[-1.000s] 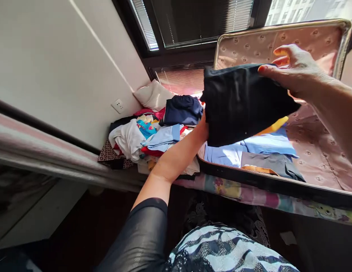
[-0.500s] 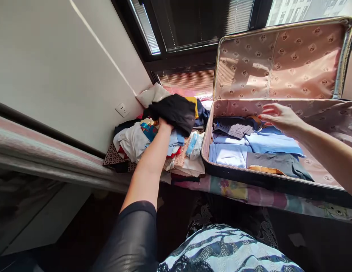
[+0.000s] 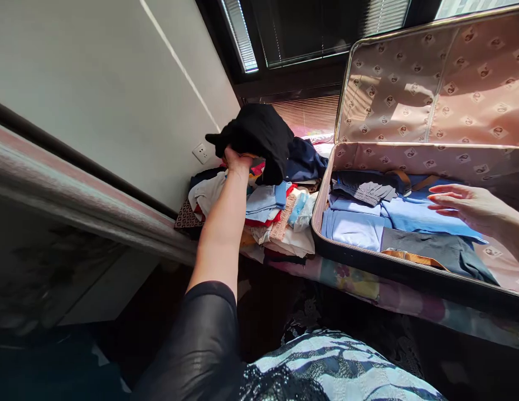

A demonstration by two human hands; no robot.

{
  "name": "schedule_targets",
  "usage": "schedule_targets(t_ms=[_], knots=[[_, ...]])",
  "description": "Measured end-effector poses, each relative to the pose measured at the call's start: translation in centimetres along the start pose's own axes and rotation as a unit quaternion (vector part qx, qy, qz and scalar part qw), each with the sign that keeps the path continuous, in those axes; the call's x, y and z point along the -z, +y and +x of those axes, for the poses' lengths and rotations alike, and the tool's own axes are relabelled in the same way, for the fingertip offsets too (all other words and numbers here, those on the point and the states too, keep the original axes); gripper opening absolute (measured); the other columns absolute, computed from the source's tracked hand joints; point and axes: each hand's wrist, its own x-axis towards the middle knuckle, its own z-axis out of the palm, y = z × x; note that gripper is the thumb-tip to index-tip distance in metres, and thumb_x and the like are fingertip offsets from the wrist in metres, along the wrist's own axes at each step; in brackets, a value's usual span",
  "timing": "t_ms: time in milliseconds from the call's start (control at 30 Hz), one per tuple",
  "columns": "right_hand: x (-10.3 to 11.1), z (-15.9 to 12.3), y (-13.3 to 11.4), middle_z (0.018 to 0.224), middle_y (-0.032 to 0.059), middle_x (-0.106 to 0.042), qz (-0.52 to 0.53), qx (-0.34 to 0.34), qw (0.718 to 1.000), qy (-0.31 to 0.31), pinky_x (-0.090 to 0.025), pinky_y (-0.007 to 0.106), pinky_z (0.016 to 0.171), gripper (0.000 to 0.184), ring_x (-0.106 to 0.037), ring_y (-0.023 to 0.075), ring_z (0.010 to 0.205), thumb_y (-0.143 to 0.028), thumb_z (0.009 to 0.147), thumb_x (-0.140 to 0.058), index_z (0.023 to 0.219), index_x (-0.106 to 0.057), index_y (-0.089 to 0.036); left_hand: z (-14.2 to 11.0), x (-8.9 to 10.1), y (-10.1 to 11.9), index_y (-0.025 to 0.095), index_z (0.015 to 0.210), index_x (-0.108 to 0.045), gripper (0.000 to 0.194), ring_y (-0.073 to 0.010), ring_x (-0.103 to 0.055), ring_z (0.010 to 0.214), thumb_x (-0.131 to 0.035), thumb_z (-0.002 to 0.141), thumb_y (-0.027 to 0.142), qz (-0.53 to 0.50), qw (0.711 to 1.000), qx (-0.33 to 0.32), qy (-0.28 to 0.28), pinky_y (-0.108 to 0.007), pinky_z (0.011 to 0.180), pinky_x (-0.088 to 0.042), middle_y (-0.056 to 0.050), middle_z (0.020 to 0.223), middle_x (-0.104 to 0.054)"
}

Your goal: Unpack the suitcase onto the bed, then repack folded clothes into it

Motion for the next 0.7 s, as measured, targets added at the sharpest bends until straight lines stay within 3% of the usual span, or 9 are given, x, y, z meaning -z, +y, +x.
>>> schedule_targets(t_ms=[67, 200, 333, 433, 567, 700], knots=[[0.3, 0.3, 0.5, 0.099, 0.0106, -0.077, 0.01, -0.012, 1.0, 0.001, -0.065, 0.016, 0.064, 0.026, -0.077, 0.016, 0.075, -0.012, 0.076, -0.08, 0.101, -0.075, -0.019, 0.0, 1.8, 2.3, 0.021, 0.136, -0.073, 0.065, -0.0252, -0.057, 0.15, -0.051, 0.106, 0.074, -0.055, 0.998, -0.017, -0.001, -0.046, 0.128, -0.048, -0.005, 0.125, -0.082], [0.9, 1.0, 2.0, 0.109, 0.0123, -0.08, 0.013, -0.032, 0.999, -0.017, -0.067, 0.018, 0.072, 0.028, -0.08, 0.0202, 0.085, -0.019, 0.071, -0.083, 0.099, -0.08, -0.024, -1.2, 7.1, 5.4, 0.015, 0.133, -0.072, 0.072, -0.023, -0.059, 0.146, -0.049, 0.105, 0.077, -0.048, 0.998, -0.047, 0.006, -0.042, 0.128, -0.048, -0.006, 0.118, -0.082], [1.5, 1.5, 3.4, 0.125, 0.0148, -0.08, -0.009, -0.03, 0.999, -0.036, -0.067, 0.023, 0.084, 0.033, -0.083, 0.029, 0.107, -0.03, 0.064, -0.085, 0.096, -0.082, -0.031, -3.5, 13.1, 6.8, 0.021, 0.131, -0.072, 0.059, -0.0243, -0.063, 0.142, -0.054, 0.104, 0.07, -0.082, 0.992, -0.061, 0.072, -0.042, 0.125, -0.052, -0.007, 0.119, -0.081], [2.1, 1.8, 4.1, 0.13, 0.0173, -0.079, -0.019, -0.028, 0.998, -0.045, -0.066, 0.03, 0.094, 0.032, -0.078, 0.035, 0.124, -0.036, 0.061, -0.085, 0.093, -0.083, -0.036, -4.9, 16.6, 7.6, 0.023, 0.133, -0.071, 0.053, -0.0217, -0.066, 0.138, -0.047, 0.109, 0.063, -0.114, 0.988, -0.075, 0.072, -0.038, 0.125, -0.052, -0.006, 0.121, -0.081], [2.8, 2.3, 5.0, 0.137, 0.014, -0.077, -0.032, -0.011, 0.997, -0.066, -0.064, 0.037, 0.101, 0.028, -0.074, 0.0363, 0.131, -0.043, 0.063, -0.085, 0.09, -0.083, -0.045, -5.5, 18.8, 8.6, 0.023, 0.134, -0.07, 0.061, -0.0194, -0.059, 0.143, -0.035, 0.114, 0.067, -0.075, 0.99, -0.097, 0.065, -0.04, 0.132, -0.045, -0.001, 0.116, -0.082], [2.8, 2.1, 6.4, 0.138, 0.014, -0.076, -0.042, -0.023, 0.996, -0.078, -0.062, 0.038, 0.103, 0.029, -0.074, 0.0367, 0.13, -0.05, 0.062, -0.087, 0.091, -0.083, -0.049, -6.2, 18.7, 8.1, 0.024, 0.138, -0.068, 0.054, -0.0194, -0.054, 0.143, -0.046, 0.115, 0.068, 0.008, 0.991, -0.079, 0.11, -0.046, 0.133, -0.044, 0.002, 0.124, -0.081]])
